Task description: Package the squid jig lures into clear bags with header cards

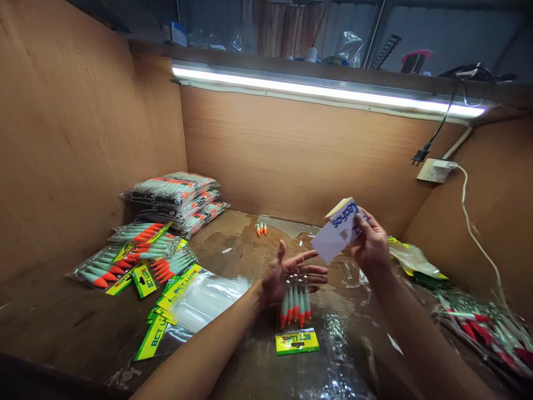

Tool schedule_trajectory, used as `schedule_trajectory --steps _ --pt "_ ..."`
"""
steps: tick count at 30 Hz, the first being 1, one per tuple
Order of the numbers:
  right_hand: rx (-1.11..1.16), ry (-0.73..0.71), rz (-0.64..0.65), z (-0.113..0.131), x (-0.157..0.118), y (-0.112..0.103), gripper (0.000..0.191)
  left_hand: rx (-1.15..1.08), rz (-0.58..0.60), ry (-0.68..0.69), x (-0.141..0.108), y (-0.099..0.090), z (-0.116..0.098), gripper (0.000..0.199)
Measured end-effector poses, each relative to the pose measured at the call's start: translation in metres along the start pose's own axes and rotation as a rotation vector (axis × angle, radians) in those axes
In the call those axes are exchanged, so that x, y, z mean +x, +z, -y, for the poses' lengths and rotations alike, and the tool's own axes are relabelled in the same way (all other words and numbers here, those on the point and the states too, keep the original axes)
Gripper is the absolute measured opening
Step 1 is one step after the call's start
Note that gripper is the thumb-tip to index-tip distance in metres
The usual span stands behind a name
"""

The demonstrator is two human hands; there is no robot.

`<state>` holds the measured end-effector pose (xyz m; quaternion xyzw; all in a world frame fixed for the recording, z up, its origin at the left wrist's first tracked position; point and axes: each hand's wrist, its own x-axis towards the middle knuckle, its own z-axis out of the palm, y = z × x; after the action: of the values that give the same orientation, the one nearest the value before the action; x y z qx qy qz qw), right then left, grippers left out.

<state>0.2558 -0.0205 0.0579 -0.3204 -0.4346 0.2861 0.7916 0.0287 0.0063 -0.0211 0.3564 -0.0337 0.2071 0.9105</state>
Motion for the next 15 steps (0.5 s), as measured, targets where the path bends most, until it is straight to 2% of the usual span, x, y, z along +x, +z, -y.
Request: schedule_trajectory --steps 2,4,6,7,8,9,11,12,13,15 --pt "-0.151 -0.009 -0.106 0.005 0.011 -0.027 0.048 -0.002 0.011 0.019 0.0 0.001 -0.001 0.097" --pt "-0.461 -0.046 -0.262 0.005 0.012 -0.054 0.067 -0.006 0.01 0.017 0.001 0.001 -0.002 0.097" --pt "-0.821 -0.152 -0.398 0.001 0.0 -0.072 0.077 -0.015 0.001 0.014 0.001 -0.001 -0.002 0.095" --pt "-0.96 -0.185 -0.387 -0.002 -0.01 -0.075 0.073 -0.021 -0.003 0.014 0.001 -0.002 -0.003 0.094" --pt "-1.042 -0.167 -0.3 -0.005 -0.023 -0.076 0.063 -0.026 -0.006 0.015 0.001 -0.003 -0.003 0.093" --pt "-1.059 -0.081 -0.13 -0.01 -0.038 -0.072 0.05 -0.03 -0.01 0.018 0.001 -0.004 -0.003 0.093" --pt "-0.94 0.231 0.317 -0.018 -0.068 -0.057 0.042 -0.034 -0.019 0.036 0.001 -0.003 -0.003 0.092" --pt "-0.849 0.385 0.49 -0.023 -0.082 -0.047 0.043 -0.035 -0.026 0.05 0.001 -0.002 -0.002 0.092" --pt "-0.756 0.5 0.605 -0.027 -0.095 -0.037 0.043 -0.035 -0.033 0.064 0.001 0.0 -0.002 0.093" --pt "-0.59 0.605 0.712 -0.036 -0.114 -0.018 0.039 -0.03 -0.05 0.095 0.002 0.003 -0.002 0.093"
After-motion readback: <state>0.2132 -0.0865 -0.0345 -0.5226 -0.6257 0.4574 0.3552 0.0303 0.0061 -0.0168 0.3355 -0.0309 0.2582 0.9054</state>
